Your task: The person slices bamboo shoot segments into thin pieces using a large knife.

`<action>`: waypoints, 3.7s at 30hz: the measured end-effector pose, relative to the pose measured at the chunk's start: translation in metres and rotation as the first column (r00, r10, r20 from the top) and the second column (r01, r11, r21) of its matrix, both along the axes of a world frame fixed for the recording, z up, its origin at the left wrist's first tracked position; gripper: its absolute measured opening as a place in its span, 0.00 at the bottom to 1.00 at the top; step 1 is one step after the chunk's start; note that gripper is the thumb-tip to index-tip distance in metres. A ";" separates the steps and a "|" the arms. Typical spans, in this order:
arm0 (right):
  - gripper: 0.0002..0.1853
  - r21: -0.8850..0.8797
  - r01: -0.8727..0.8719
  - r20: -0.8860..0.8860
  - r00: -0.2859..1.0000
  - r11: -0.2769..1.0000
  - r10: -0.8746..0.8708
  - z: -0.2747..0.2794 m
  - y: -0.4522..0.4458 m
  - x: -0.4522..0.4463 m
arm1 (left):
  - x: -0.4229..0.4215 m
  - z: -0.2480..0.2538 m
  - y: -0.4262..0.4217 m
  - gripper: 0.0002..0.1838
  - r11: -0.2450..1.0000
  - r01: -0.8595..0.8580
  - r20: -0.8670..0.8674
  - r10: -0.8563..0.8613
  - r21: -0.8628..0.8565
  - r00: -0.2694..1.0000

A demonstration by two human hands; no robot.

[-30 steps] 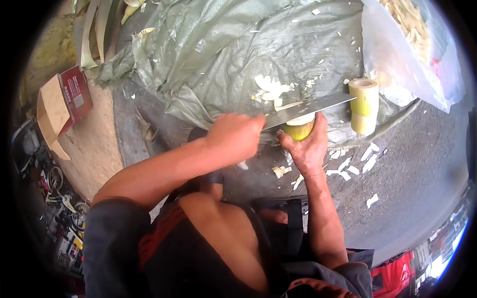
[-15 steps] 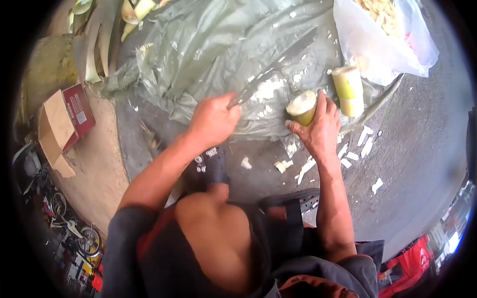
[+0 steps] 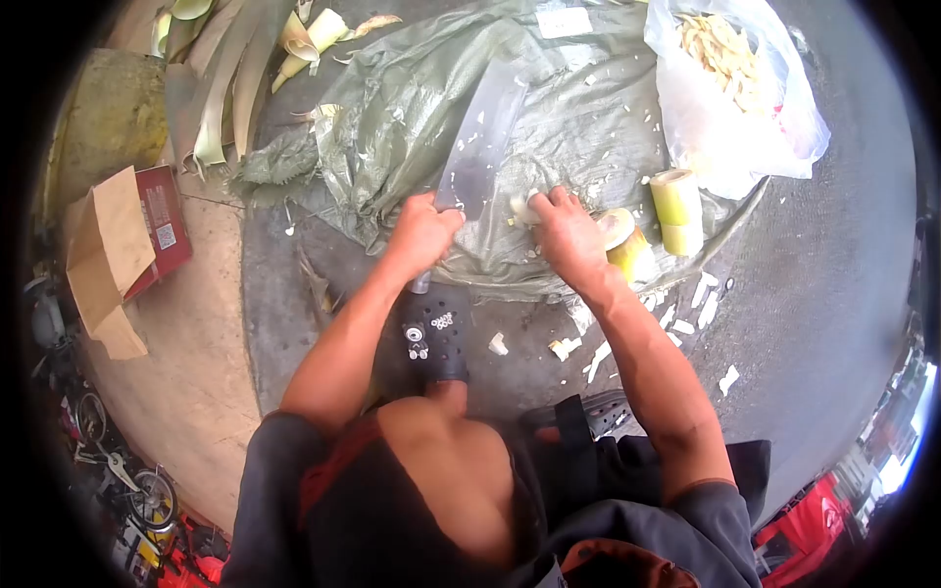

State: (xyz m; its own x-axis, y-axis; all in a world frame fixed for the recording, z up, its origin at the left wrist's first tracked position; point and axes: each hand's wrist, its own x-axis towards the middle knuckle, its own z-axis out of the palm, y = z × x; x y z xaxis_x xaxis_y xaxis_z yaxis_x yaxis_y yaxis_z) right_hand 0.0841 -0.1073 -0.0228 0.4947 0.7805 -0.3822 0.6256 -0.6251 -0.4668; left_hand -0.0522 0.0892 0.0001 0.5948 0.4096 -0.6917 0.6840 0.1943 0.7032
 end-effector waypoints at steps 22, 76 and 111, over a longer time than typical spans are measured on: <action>0.22 0.180 0.439 -0.298 0.877 0.880 -0.377 -0.015 -0.008 -0.012 | -0.010 -0.038 0.018 0.11 0.983 -0.029 0.054 0.039 -0.182 0.998; 0.45 0.138 0.246 -0.116 0.966 0.959 -0.231 0.015 -0.087 0.009 | -0.072 0.068 -0.059 0.14 0.420 0.635 -0.117 -0.769 0.649 0.628; 0.27 0.128 0.320 -0.187 0.937 0.939 -0.294 0.024 -0.077 0.004 | 0.009 0.051 -0.101 0.08 0.473 0.676 -0.125 -0.760 0.565 0.637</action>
State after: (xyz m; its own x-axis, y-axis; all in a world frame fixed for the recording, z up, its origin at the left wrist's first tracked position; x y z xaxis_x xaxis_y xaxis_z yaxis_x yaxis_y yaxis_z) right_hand 0.0885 -0.1839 0.0016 0.6606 0.6564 -0.3644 0.3224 -0.6864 -0.6519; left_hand -0.0435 -0.0121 0.0509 0.9120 0.0494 -0.4073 0.3069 -0.7409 0.5974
